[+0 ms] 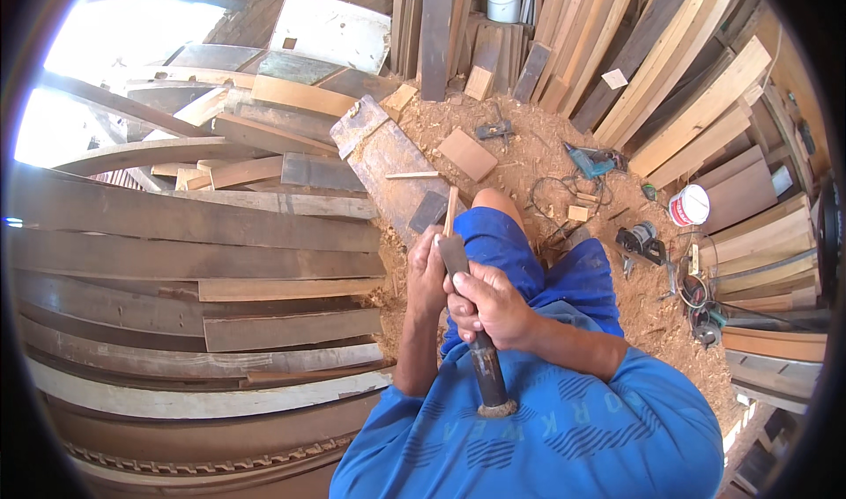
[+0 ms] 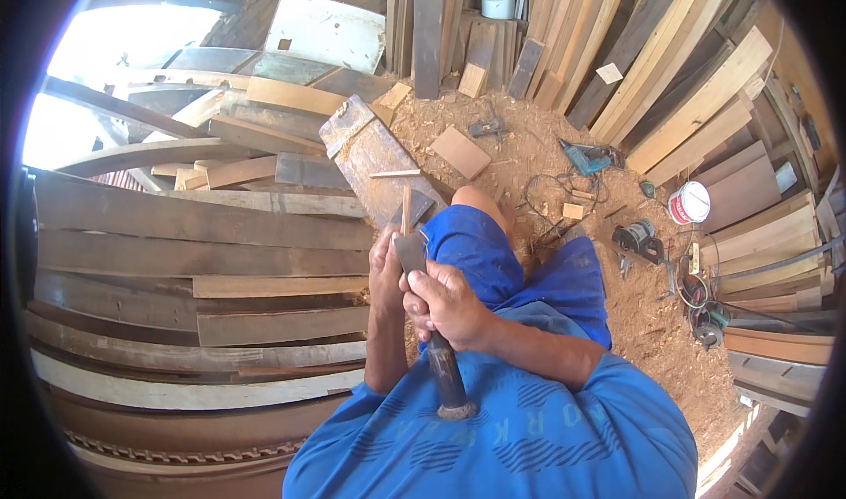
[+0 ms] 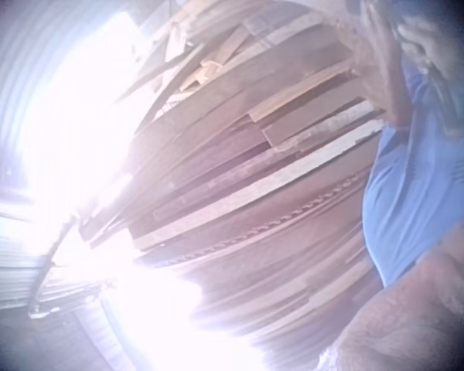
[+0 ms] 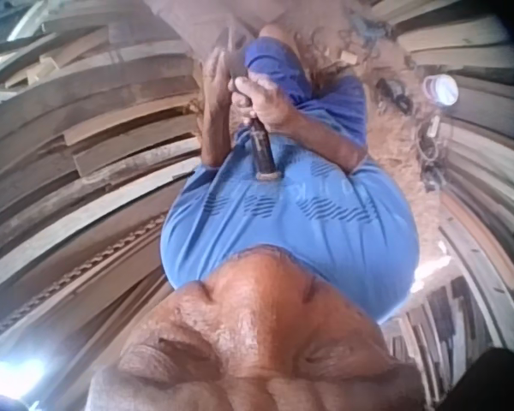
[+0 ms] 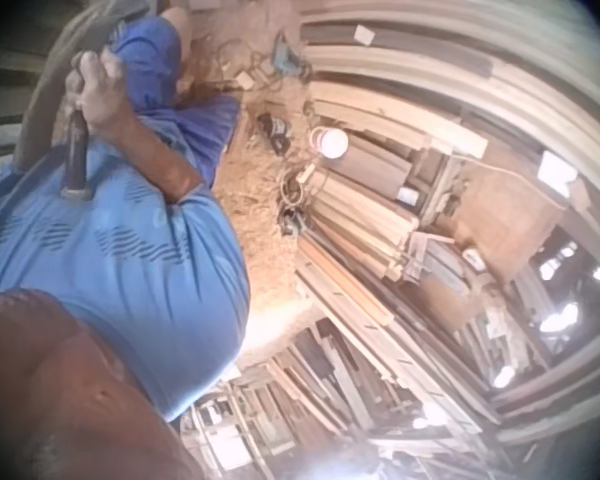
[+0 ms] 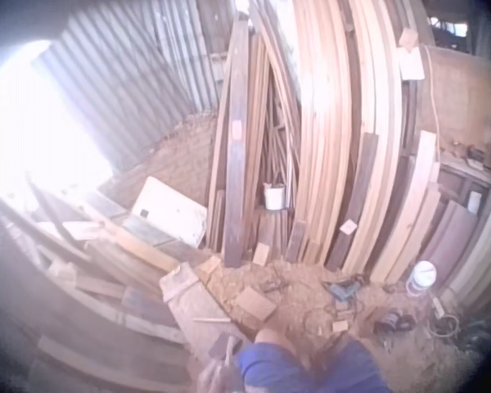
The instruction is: The person carves a small wooden rod using a metal blade, shaving thin strips from the end of the wood while holding it against a larger wooden block.
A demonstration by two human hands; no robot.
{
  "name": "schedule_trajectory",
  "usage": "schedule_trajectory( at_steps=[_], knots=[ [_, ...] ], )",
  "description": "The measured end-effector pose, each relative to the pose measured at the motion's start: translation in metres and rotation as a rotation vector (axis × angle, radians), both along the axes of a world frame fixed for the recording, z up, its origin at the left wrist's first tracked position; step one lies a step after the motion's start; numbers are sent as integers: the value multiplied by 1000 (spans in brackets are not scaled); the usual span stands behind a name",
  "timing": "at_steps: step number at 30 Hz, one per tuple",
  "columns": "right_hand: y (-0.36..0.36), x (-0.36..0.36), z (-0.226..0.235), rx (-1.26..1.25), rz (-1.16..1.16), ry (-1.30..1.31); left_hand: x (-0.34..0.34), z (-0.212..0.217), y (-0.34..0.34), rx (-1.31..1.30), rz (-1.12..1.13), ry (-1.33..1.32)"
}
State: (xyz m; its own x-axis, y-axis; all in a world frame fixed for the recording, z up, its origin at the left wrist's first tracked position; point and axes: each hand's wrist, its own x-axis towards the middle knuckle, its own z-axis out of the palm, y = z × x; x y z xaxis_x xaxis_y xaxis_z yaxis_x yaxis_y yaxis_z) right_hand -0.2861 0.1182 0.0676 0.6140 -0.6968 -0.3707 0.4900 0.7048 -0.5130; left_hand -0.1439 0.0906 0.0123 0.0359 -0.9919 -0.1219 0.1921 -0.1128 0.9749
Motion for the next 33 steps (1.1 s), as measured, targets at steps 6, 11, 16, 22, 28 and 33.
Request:
schedule_trajectory(
  at_steps=[6, 11, 16, 22, 28, 33],
  knots=[
    [9, -15, 8, -57, -69, 22, -10, 21, 26, -250, -37, -428],
    [9, -40, 15, -93, -269, 5, 1, 7, 67, -219, -137, -532],
    [12, -31, 10, -93, -227, 64, 0, -5, 67, 176, -15, 10],
    [0, -7, 7, -40, -44, 3, -19, 14, 9, 109, 82, 186],
    [9, -6, 5, -64, -16, -17, -4, 15, 3, -183, -5, -314],
    [18, -11, 13, -122, -6, 48, -6, 31, 16, -369, -31, -577]
  ],
)
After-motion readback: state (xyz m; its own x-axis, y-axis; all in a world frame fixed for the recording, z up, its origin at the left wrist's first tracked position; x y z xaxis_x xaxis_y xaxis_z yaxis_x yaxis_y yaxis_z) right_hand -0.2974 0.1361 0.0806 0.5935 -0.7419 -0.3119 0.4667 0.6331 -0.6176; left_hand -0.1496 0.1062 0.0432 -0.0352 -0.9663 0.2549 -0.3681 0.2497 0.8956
